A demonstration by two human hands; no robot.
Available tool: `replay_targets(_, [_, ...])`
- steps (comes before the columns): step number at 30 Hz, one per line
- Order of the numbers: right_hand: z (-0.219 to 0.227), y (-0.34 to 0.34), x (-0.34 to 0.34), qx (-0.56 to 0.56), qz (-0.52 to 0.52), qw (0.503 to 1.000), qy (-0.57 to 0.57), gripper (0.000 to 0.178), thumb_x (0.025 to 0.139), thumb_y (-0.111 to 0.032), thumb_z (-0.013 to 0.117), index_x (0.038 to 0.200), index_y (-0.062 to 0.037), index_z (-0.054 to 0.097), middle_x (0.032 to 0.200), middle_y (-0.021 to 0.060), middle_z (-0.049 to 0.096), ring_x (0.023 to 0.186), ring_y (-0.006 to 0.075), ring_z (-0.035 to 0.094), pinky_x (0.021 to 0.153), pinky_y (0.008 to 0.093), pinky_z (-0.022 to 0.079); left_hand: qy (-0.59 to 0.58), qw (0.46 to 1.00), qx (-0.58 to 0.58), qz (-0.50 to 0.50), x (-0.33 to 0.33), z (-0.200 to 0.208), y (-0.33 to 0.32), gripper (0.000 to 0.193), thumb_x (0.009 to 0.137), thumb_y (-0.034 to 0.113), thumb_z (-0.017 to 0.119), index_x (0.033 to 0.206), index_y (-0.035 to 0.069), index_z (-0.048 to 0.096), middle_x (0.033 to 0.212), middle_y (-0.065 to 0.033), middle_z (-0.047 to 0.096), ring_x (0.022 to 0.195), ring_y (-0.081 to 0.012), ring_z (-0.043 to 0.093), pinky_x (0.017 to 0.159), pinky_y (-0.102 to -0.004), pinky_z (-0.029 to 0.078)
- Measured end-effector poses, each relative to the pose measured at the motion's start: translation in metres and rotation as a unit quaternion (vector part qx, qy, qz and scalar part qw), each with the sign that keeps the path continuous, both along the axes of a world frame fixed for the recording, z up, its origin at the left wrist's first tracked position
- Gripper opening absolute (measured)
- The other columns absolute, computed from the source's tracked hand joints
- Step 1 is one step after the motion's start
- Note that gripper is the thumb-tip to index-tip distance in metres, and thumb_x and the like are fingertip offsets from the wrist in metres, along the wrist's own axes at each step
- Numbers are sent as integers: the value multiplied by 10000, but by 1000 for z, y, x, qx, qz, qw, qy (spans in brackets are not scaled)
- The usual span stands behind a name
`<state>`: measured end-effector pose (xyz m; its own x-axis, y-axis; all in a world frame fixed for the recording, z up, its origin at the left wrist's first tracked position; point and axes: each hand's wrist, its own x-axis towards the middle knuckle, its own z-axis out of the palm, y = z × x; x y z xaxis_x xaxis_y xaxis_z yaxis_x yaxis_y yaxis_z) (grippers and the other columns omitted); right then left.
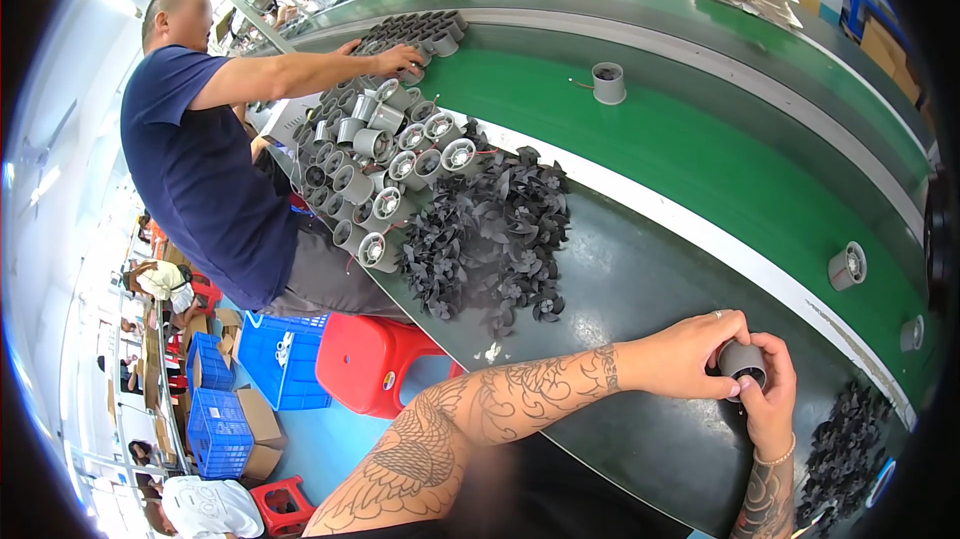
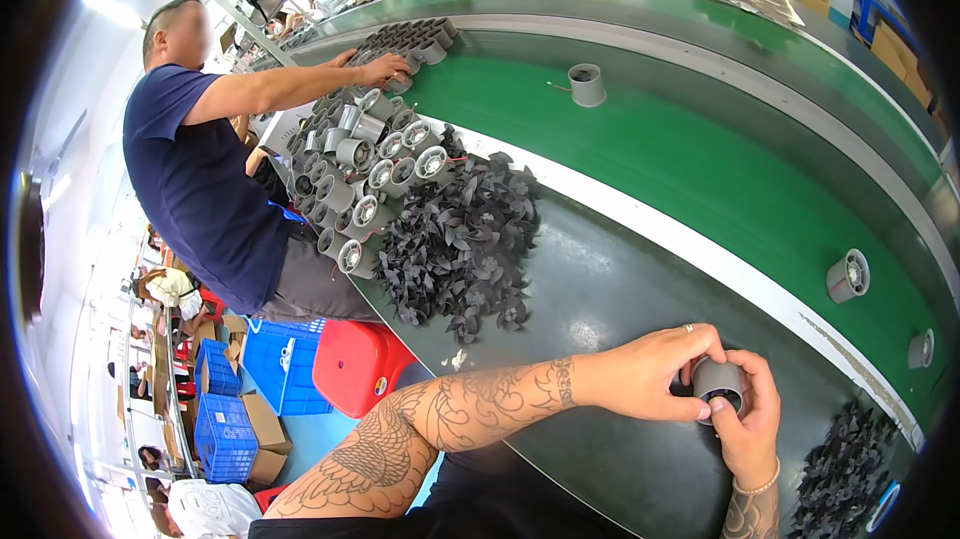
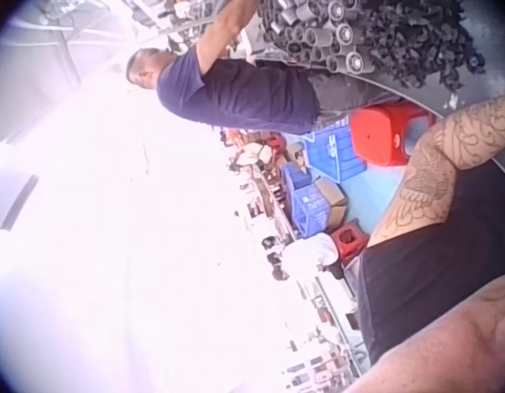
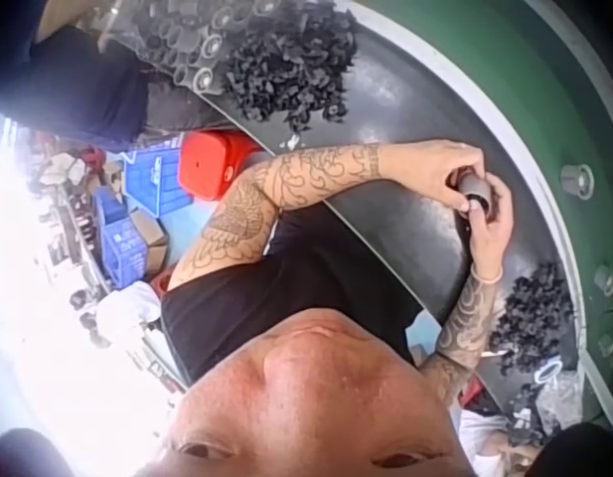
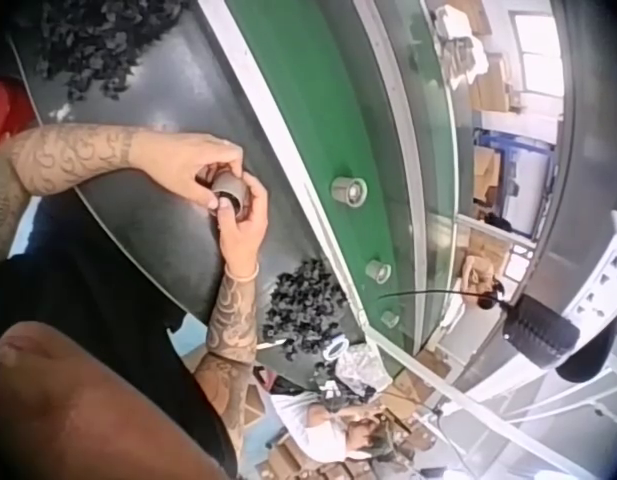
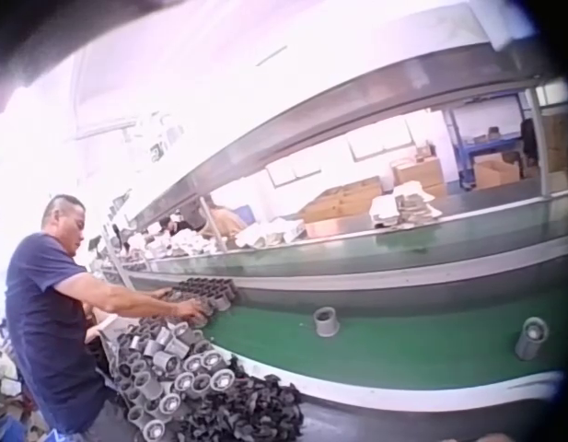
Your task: Assembling black plastic fan components into gray cylindrical housings at a manual assembly station.
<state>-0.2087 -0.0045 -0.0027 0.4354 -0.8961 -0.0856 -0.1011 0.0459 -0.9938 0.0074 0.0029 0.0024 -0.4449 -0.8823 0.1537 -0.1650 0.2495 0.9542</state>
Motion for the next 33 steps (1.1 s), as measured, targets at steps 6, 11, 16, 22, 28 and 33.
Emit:
replay_targets(6, [-1, 0, -6, 6, 22, 999, -44, 475, 818, 11, 606, 1285, 6, 518, 1188, 78, 556, 1106, 172, 566, 979, 315, 448, -3, 1000, -3, -1, -2, 0, 0, 483, 809, 179, 795, 1151, 24, 491, 977, -102, 553, 819, -208, 585, 719, -352, 512])
replay_targets(11, [-3, 0, -2, 1, 14, 1000, -20, 497, 818, -80, 630, 1292, 1, 503, 1178, 85, 585, 1106, 179, 572, 993, 328, 440, -11, 1000, -23, 8, -1, -5, 1, 466, 816, 191, 785, 1133, 20, 490, 969, -123, 548, 800, -218, 586, 723, -350, 520])
replay_targets(16, [-1, -3, -2, 0, 29, 998, -54, 472, 831, 52, 623, 1290, 8, 521, 1199, 79, 536, 1150, 181, 553, 1021, 320, 421, -11, 1000, 2, 5, -1, -4, -2, 482, 825, 145, 798, 1180, 8, 501, 1024, -125, 576, 870, -218, 625, 767, -347, 547])
replay_targets(22, [-3, -2, 0, -8, 21, 999, -38, 472, 835, -62, 623, 1292, -3, 519, 1184, 70, 572, 1123, 175, 562, 1005, 330, 435, -23, 1000, 8, 0, -1, -2, -2, 481, 831, 146, 794, 1184, 6, 499, 1021, -128, 581, 874, -221, 624, 765, -350, 548])
replay_targets(28, [-11, -4, -4, -28, 43, 997, -55, 491, 824, 68, 625, 1300, 11, 516, 1284, 107, 502, 1221, 198, 521, 1063, 343, 405, -14, 1000, -19, 19, -3, -2, 0, 479, 845, 184, 796, 1195, 3, 523, 986, -121, 599, 835, -217, 635, 748, -346, 544])
replay_targets(33, [-6, 7, 9, -94, -40, 991, -89, 597, 791, 36, 680, 1358, -5, 497, 1457, 152, 423, 1338, 255, 454, 1026, 370, 470, -23, 991, 61, 118, -7, -3, -2, 441, 895, 255, 766, 1215, -7, 611, 848, -117, 699, 761, -183, 684, 682, -324, 552])
